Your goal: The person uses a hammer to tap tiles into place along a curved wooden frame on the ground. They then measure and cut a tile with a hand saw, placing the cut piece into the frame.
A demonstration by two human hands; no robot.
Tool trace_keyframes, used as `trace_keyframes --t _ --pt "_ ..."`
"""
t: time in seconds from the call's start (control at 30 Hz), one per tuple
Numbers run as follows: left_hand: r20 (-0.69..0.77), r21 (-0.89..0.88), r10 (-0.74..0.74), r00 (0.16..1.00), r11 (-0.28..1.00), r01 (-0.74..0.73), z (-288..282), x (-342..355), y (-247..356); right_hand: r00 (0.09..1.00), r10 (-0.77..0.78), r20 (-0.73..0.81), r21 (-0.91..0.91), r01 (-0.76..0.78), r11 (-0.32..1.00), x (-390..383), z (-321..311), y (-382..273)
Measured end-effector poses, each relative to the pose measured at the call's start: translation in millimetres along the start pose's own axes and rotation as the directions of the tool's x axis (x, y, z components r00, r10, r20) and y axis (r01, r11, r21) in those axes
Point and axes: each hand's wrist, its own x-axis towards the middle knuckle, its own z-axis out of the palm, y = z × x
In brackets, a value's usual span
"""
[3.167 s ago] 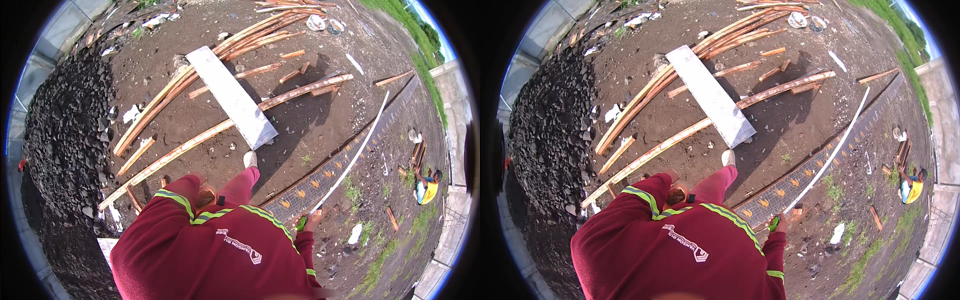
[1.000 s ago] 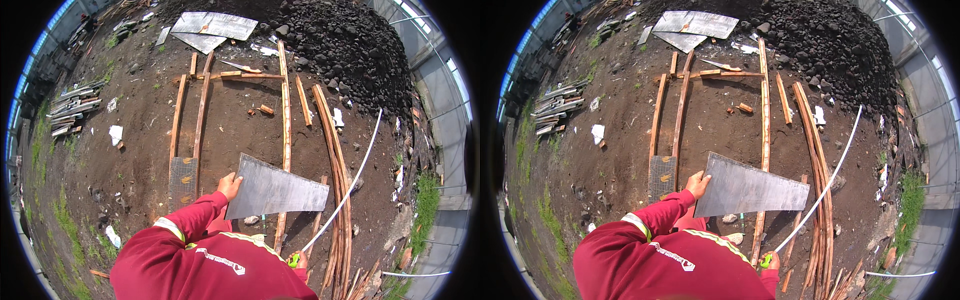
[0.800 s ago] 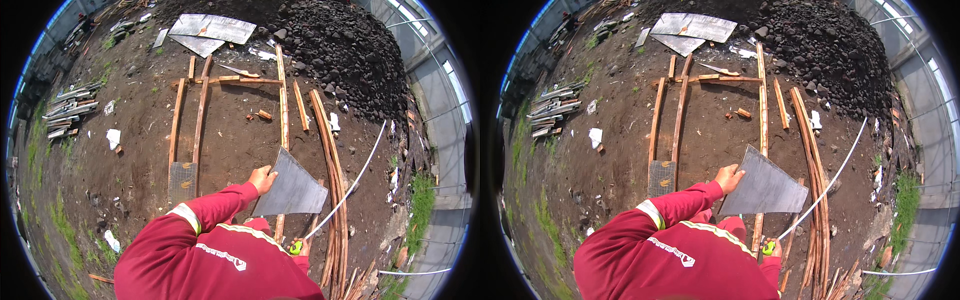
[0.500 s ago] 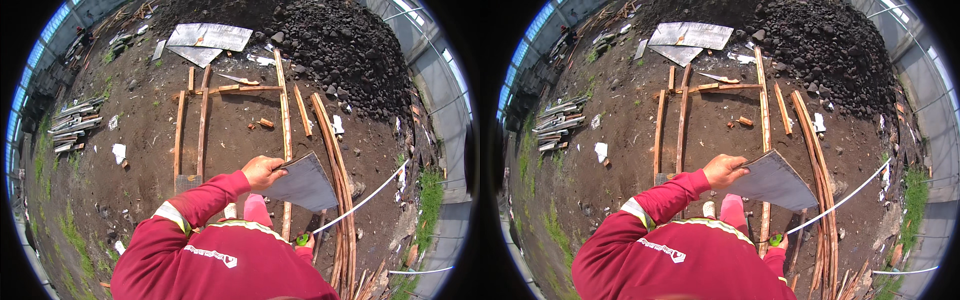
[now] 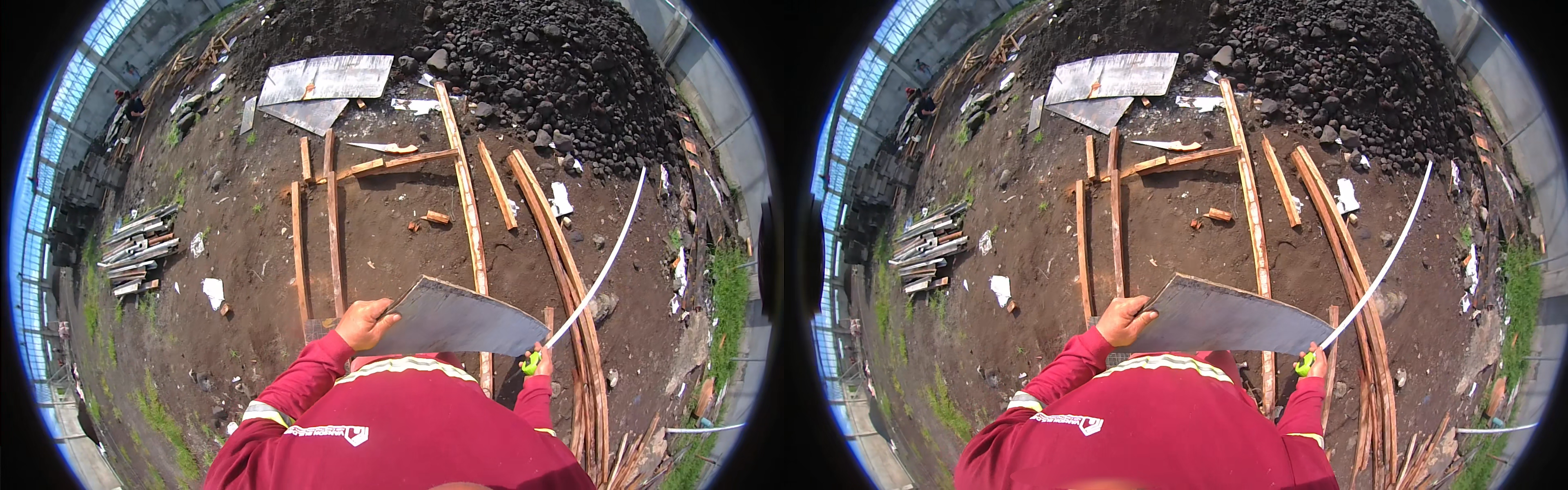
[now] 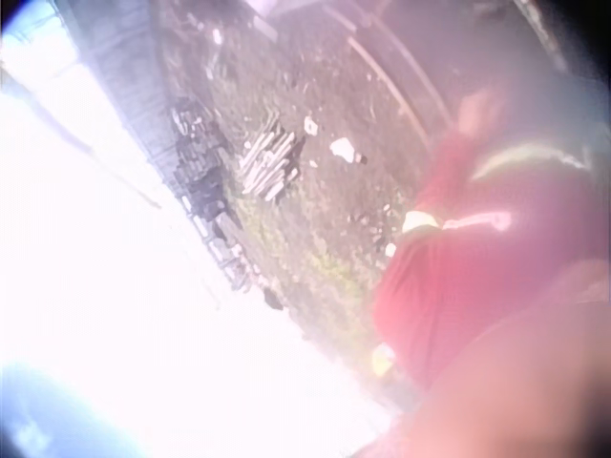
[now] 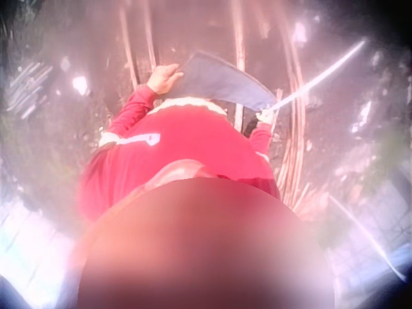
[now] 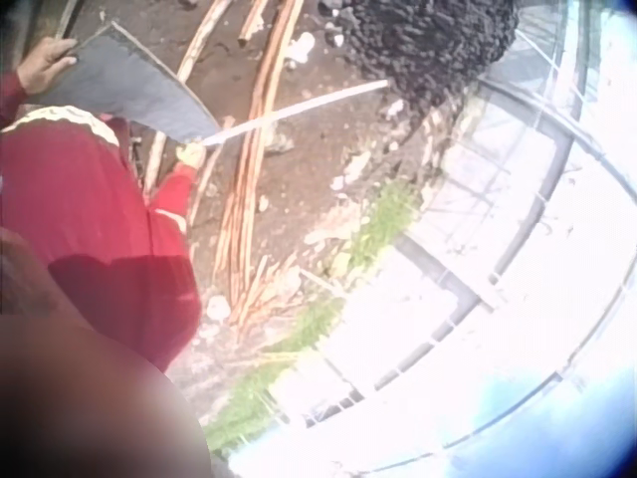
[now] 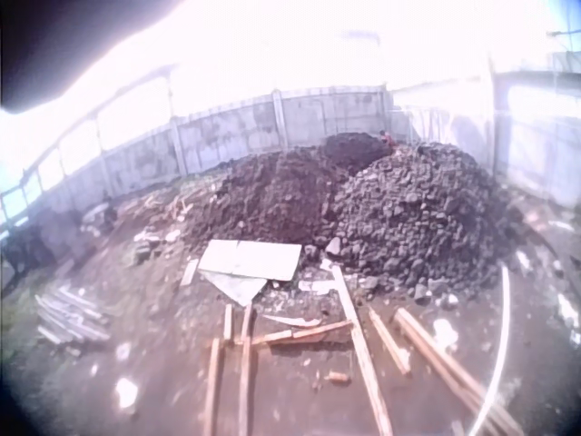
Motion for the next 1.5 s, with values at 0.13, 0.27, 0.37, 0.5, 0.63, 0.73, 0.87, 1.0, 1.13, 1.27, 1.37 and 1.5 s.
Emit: trace_keyframes --t 0.13,0.27,0.37,0.5,0.63,0.73,0.87,1.0,1.13,1.27,1.37,1.5 --pt "0.045 0.018 -0.004 0.999 1.0 0.003 -4.3 6.9 -7.1 0.966 0.009 0.26 -0.198 0.044 0.979 14.8 51.3 -42.8" --pt "-0.012 -0.011 0.056 0.998 0.998 -0.056 -6.8 17.4 -23.6 0.955 0.082 0.285 -0.403 0.042 0.914 16.7 97.1 -40.9" --pt "-0.017 -0.002 0.122 0.992 0.993 -0.122 -13.6 21.7 -43.6 0.904 0.127 0.407 -0.517 0.114 0.848 21.2 119.7 -35.3" --pt "-0.074 -0.077 0.042 0.996 0.996 -0.047 -36.4 21.3 -78.0 0.863 0.204 0.463 -0.613 0.145 0.777 21.9 153.9 -15.8" --pt "-0.055 -0.072 -0.036 0.998 0.997 0.032 -68.6 8.2 -109.2 0.859 -0.042 0.511 -0.514 0.344 0.786 18.1 201.4 -0.4" --pt "-0.091 -0.09 -0.032 0.995 0.996 0.023 -90.5 3.5 -129.7 0.861 -0.062 0.505 -0.513 0.356 0.781 26.4 248.0 2.9" --pt "-0.09 -0.057 -0.062 0.994 0.997 0.057 -109.4 -10.8 -152.1 0.877 0.123 0.465 -0.665 0.254 0.702 41.7 298.0 15.9" --pt "-0.102 -0.016 -0.104 0.989 0.995 0.103 -123.1 -23.8 -162.3 0.884 0.263 0.386 -0.897 0.293 0.332 66.3 322.5 31.8" --pt "-0.088 -0.033 -0.061 0.994 0.998 0.058 -139.1 0.0 -152.7 0.68 0.366 0.636 -0.259 0.634 -0.729 95.8 331.0 13.6" --pt "-0.142 0.107 0.092 0.986 0.991 -0.077 -181.9 48.9 -141.3 0.8 0.359 0.481 -0.567 0.597 -0.569 101.9 339.8 -11.4" --pt "-0.212 0.166 -0.023 0.977 0.984 0.059 -223.7 75.6 -133.6 0.834 0.364 0.415 -0.737 0.542 -0.403 86.1 350.6 -5.9" --pt "-0.359 0.206 -0.11 0.927 0.959 0.194 -273.7 83.1 -140.8 0.837 0.419 0.352 -0.923 0.384 0.009 65.2 372.8 16.0"
